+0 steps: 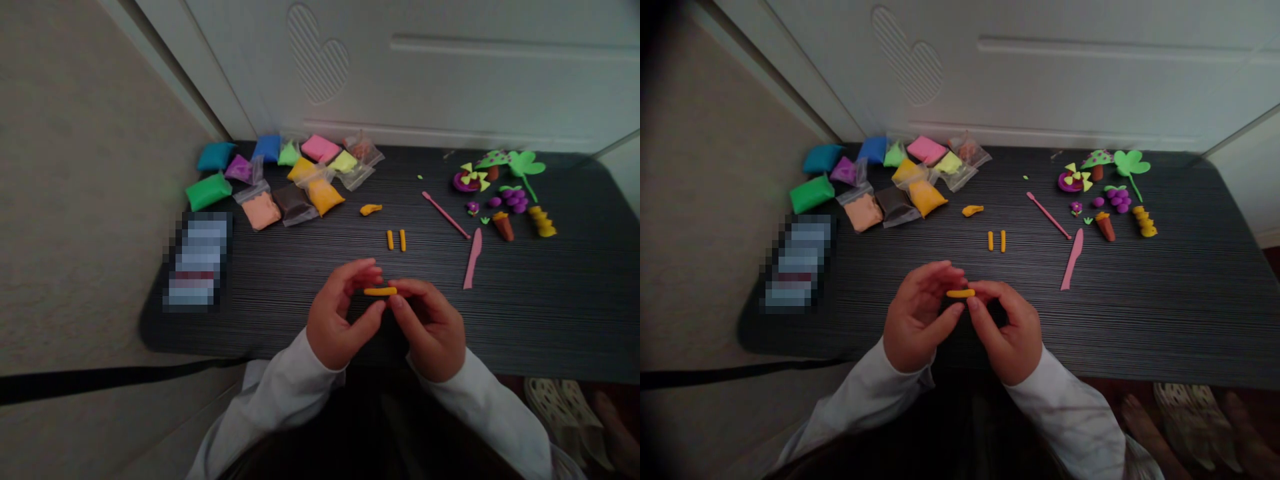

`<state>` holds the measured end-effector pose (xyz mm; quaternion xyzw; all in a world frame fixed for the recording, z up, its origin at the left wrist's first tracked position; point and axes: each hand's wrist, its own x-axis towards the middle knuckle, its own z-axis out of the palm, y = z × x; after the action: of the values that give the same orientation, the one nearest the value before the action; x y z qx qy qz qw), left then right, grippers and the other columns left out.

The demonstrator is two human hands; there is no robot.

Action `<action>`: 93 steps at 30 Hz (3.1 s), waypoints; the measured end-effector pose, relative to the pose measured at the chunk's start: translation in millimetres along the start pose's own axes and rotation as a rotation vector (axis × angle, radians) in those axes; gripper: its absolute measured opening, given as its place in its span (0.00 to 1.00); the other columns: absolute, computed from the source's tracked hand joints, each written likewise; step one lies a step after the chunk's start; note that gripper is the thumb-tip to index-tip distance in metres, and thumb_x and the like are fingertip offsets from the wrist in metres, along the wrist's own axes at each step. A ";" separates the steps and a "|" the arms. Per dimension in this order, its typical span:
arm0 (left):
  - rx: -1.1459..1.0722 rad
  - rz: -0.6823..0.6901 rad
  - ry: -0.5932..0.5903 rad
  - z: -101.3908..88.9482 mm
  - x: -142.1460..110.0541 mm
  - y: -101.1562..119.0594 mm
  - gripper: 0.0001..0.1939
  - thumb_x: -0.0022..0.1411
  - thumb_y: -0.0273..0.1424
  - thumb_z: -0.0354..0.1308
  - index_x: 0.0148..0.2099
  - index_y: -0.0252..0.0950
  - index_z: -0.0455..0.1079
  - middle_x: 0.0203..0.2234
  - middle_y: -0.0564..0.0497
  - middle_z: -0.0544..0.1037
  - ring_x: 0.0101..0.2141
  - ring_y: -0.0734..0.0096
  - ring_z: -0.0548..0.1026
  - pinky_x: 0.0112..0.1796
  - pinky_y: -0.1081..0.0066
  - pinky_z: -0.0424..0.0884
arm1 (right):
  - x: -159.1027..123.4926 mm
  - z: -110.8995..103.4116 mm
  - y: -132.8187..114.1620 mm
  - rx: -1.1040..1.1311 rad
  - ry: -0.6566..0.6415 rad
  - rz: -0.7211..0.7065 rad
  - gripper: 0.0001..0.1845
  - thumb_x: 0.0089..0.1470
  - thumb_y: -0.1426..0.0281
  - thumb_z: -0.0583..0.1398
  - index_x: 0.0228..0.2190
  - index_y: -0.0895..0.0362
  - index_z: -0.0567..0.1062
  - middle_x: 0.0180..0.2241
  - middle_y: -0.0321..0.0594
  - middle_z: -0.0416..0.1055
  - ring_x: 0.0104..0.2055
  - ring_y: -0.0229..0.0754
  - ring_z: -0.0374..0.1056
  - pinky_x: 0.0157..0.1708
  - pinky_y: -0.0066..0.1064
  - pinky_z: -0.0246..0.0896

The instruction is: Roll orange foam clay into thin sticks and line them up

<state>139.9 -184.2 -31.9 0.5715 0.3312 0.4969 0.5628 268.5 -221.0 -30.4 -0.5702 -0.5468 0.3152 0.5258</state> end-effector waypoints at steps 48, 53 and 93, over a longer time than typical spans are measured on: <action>-0.500 -0.519 -0.015 -10.9 13.7 0.9 0.24 0.47 0.24 0.61 0.48 0.36 0.62 0.26 0.54 0.72 0.27 0.78 0.71 0.34 0.74 0.65 | 6.7 3.4 -4.4 -0.210 -0.087 -0.178 0.11 0.47 0.76 0.58 0.35 0.54 0.71 0.27 0.36 0.70 0.30 0.36 0.65 0.30 0.31 0.62; -0.528 -0.555 0.013 -9.5 14.9 3.4 0.25 0.44 0.23 0.62 0.47 0.36 0.63 0.25 0.55 0.72 0.26 0.78 0.70 0.32 0.74 0.64 | 6.5 3.7 -4.8 -0.195 -0.078 -0.181 0.10 0.47 0.76 0.58 0.34 0.55 0.71 0.27 0.37 0.70 0.30 0.36 0.65 0.31 0.31 0.62; -0.512 -0.592 -0.089 -10.0 14.5 0.9 0.22 0.46 0.24 0.61 0.45 0.38 0.65 0.25 0.55 0.72 0.28 0.77 0.71 0.32 0.75 0.63 | 3.8 4.1 -3.9 -0.263 -0.084 -0.200 0.10 0.46 0.76 0.58 0.34 0.55 0.68 0.27 0.36 0.69 0.30 0.37 0.64 0.31 0.32 0.60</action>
<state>134.6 -167.6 -29.5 0.3132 0.3222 0.3545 0.8200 264.2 -216.9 -26.9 -0.5632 -0.6589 0.2106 0.4521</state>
